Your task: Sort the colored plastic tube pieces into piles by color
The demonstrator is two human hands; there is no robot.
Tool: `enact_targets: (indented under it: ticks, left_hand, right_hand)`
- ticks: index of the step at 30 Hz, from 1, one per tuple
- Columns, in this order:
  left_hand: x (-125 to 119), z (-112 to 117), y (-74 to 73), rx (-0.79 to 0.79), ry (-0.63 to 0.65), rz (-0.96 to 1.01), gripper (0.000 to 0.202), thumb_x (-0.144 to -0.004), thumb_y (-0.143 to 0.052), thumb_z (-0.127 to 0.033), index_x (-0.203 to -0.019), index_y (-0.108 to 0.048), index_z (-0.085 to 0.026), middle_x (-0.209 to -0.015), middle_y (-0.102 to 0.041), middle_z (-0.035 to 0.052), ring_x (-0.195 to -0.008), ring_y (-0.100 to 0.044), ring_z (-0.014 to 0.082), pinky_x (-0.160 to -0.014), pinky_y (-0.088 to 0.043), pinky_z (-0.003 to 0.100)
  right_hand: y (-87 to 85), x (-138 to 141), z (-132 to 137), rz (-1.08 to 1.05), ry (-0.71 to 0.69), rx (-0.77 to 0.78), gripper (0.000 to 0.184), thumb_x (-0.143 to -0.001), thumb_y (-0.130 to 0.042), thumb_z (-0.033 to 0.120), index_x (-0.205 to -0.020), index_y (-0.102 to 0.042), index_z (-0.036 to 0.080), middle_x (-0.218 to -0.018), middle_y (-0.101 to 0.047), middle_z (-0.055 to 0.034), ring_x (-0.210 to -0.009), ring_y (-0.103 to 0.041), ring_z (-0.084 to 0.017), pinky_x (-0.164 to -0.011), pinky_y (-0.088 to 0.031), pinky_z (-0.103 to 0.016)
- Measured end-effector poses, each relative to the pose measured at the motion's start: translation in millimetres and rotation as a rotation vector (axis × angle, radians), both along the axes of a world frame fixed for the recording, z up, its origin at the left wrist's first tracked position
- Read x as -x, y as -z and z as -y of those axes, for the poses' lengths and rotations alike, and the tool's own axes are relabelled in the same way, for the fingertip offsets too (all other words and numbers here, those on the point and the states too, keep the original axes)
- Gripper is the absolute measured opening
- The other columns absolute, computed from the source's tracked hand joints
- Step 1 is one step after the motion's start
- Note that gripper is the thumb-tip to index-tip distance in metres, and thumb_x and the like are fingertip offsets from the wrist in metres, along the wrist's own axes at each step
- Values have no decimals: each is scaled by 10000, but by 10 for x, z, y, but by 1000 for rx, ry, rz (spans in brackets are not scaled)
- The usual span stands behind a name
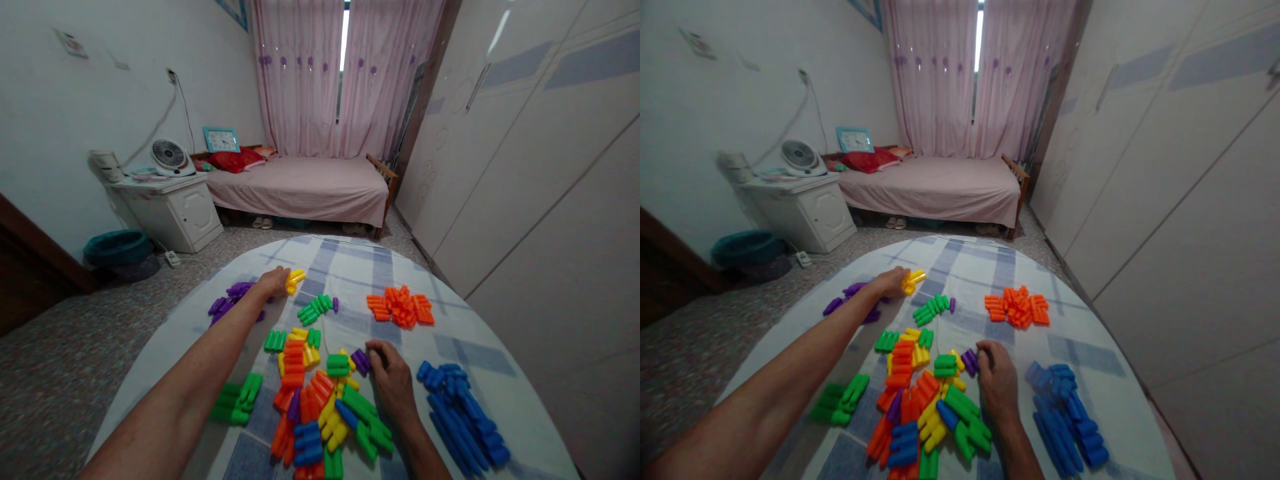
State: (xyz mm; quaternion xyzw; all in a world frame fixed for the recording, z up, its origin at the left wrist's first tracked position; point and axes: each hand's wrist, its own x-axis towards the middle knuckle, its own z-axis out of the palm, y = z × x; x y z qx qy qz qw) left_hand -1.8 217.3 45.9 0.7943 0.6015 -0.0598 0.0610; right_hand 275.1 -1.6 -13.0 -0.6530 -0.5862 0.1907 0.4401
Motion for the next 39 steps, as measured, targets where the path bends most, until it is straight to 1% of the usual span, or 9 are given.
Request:
enact_targets:
  ticks: [12,16,21,24,28,31,34,37,39]
  left_hand:
    - [-379,-197,42,-49,8,81,559,-609,-732,-306,-1129,-556,-200,-1165,-574,96,-966,-608,231,-787,-482,280]
    - [-569,-242,58,-75,38,151,546,-639,-720,-304,-1147,-556,-191,-1177,-562,112,-978,-609,242,-805,-483,296]
    - [-798,-228,67,-105,75,288,540,-653,-717,-256,-1165,-563,-179,-1163,-571,104,-1036,-590,235,-877,-464,290]
    - [-871,-172,66,-141,73,400,640,-676,-699,-225,-1279,-488,-178,-1301,-494,109,-1160,-523,227,-971,-419,282]
    - [-745,68,11,-187,71,528,585,-750,-642,-253,-1302,-477,-154,-1406,-404,126,-1232,-467,238,-1033,-383,325]
    - [-458,449,-56,-161,111,579,432,-809,-568,-289,-1220,-556,-158,-1302,-532,92,-1141,-538,203,-983,-427,310]
    - [-119,905,-86,-39,172,646,396,-816,-538,-330,-1169,-602,-163,-1176,-630,72,-1060,-586,207,-940,-451,319]
    - [100,1240,-41,85,179,624,370,-807,-537,-337,-1123,-632,-170,-1145,-652,63,-1038,-597,211,-913,-451,302]
    - [138,1341,21,120,185,584,347,-795,-538,-282,-1107,-639,-169,-1120,-660,59,-1018,-601,203,-888,-449,279]
  right_hand:
    - [12,-2,-11,-15,9,1,256,-830,-434,334,-874,-641,190,-895,-663,-60,-858,-605,-206,-774,-454,-296]
    - [23,-1,-14,-26,3,0,258,-838,-431,335,-871,-637,184,-891,-654,-61,-865,-595,-206,-785,-446,-302]
    - [31,0,2,-27,-4,18,252,-847,-427,332,-882,-631,188,-900,-649,-60,-872,-590,-206,-783,-440,-303]
    - [31,-9,3,-29,-9,25,256,-846,-430,340,-896,-629,187,-906,-652,-62,-872,-591,-208,-787,-438,-309]
    - [8,-10,-5,-40,-10,25,264,-832,-441,351,-898,-634,184,-904,-654,-62,-872,-591,-209,-791,-437,-314]
    - [-11,0,-7,-47,-8,14,262,-829,-443,350,-897,-636,186,-912,-653,-56,-878,-591,-202,-798,-434,-310]
    - [-18,14,-5,-35,-9,0,264,-826,-435,342,-893,-637,185,-908,-654,-57,-876,-589,-202,-803,-431,-314]
    - [-20,25,-6,-26,-3,-12,272,-821,-426,337,-889,-635,177,-906,-651,-64,-874,-585,-206,-808,-427,-323]
    - [-22,29,-9,-30,-1,-16,276,-819,-422,338,-893,-633,175,-914,-650,-66,-876,-584,-207,-809,-426,-325]
